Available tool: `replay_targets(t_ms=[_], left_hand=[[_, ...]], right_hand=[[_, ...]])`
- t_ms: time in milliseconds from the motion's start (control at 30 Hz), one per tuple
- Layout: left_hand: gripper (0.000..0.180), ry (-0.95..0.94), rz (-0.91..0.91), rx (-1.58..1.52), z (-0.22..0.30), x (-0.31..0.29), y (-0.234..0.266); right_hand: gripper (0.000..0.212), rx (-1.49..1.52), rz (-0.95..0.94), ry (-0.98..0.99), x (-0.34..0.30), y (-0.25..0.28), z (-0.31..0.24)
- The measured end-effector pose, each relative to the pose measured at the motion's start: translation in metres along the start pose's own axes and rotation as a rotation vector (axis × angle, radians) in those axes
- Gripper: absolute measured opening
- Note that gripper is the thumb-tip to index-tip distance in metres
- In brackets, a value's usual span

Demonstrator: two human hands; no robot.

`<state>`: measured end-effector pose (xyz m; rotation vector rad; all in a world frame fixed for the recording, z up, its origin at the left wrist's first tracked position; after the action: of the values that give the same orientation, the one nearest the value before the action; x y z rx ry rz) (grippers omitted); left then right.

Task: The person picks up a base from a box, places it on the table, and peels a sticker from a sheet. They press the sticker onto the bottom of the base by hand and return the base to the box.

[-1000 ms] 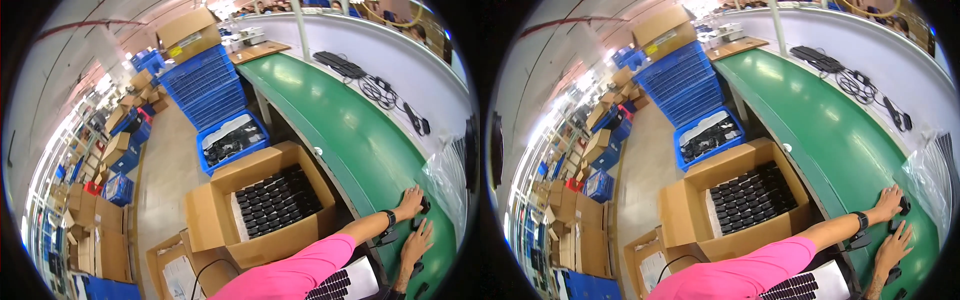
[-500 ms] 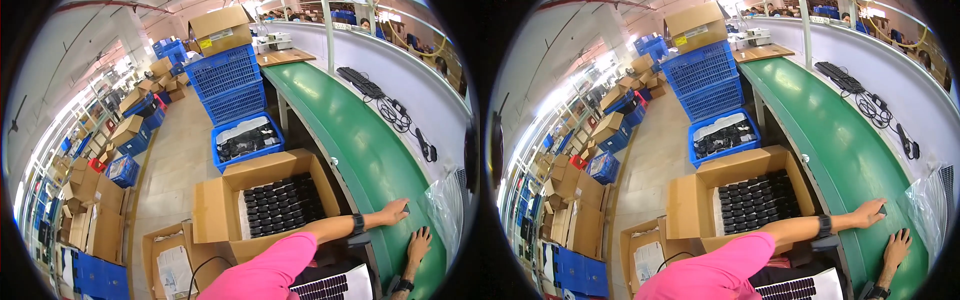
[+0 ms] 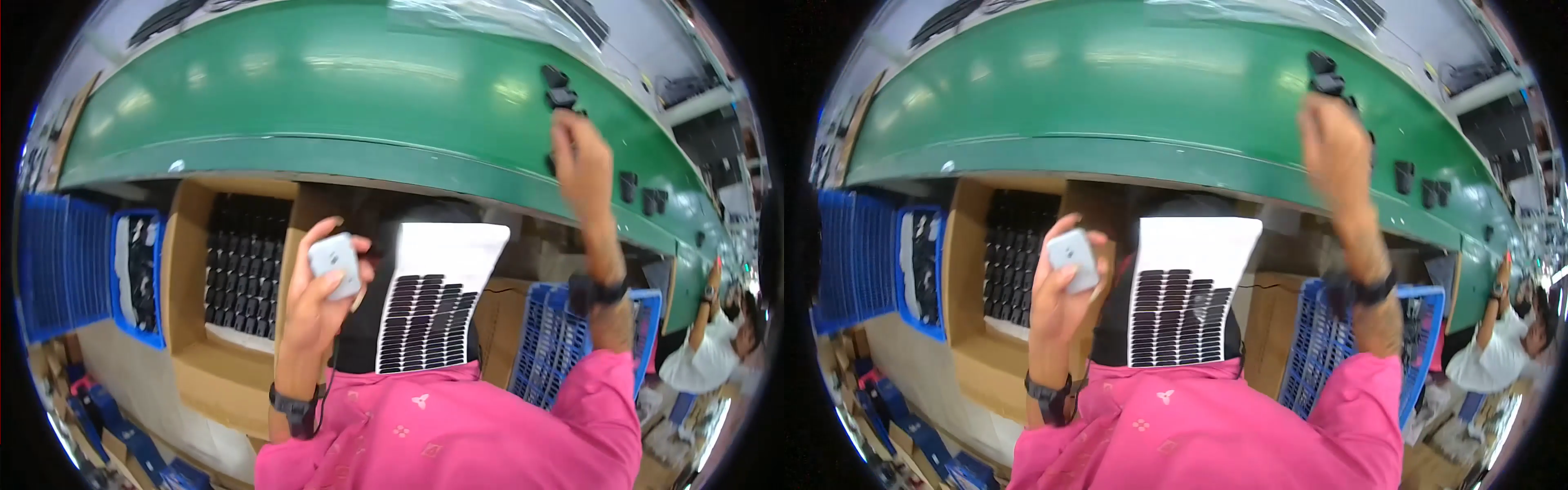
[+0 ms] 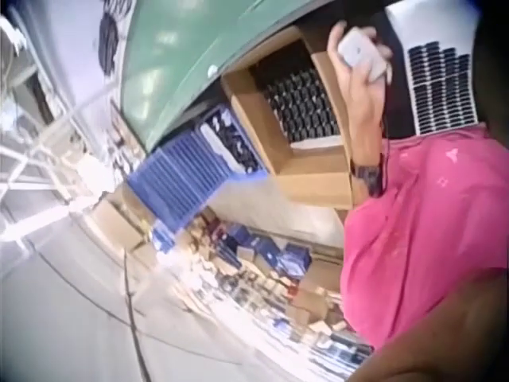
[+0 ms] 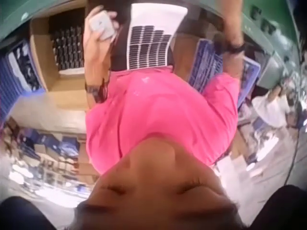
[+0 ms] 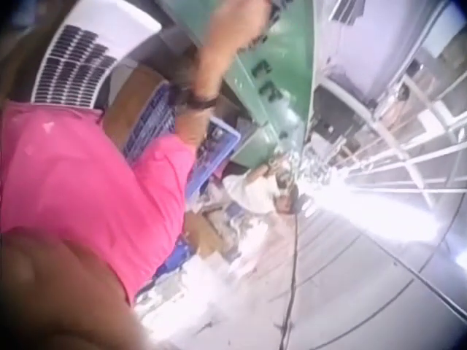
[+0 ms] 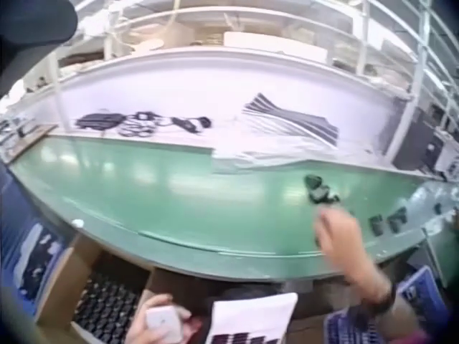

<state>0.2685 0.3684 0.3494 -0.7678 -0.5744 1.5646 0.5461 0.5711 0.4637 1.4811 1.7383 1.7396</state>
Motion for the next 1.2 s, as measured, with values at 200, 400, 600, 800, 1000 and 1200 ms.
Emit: replay_targets(t_ms=[200, 400, 600, 800, 1000, 1200], left_hand=[[0.062, 0.082, -0.215, -0.071, -0.056, -0.028, -0.047], [0.061, 0.217, -0.141, 0.115, -0.107, -0.019, -0.040], [0.061, 0.151, -0.133, 0.163, -0.095, -0.014, -0.027], [0.062, 0.114, -0.150, 0.056, -0.102, -0.010, -0.025], [0.063, 0.090, -0.128, 0.054, -0.105, -0.012, -0.020], [0.062, 0.113, -0.147, 0.075, -0.106, -0.006, -0.021]], right_hand=[[0.008, 0.461, -0.138, -0.438, -0.170, -0.039, -0.081], [0.033, 1.170, 0.121, -1.009, -0.264, -0.094, -0.070], [0.037, 0.895, -0.193, -0.821, -0.238, -0.094, -0.085], [0.038, 0.224, 0.083, -0.333, -0.187, -0.046, -0.128], [0.030, 0.283, -0.061, -0.372, -0.182, -0.072, -0.140], [0.019, 0.317, -0.054, -0.386, -0.178, -0.071, -0.139]])
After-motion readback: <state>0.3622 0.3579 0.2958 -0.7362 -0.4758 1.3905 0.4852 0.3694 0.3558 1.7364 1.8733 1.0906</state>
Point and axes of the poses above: each hand's wrist, its own x-axis towards the middle knuckle, its own y-axis out of the back of the hand, z = x × y, the point moved 9 cm from there along x, towards the middle knuckle, and after that the axes turned 6 degrees about -z, right-handed, at the moved point
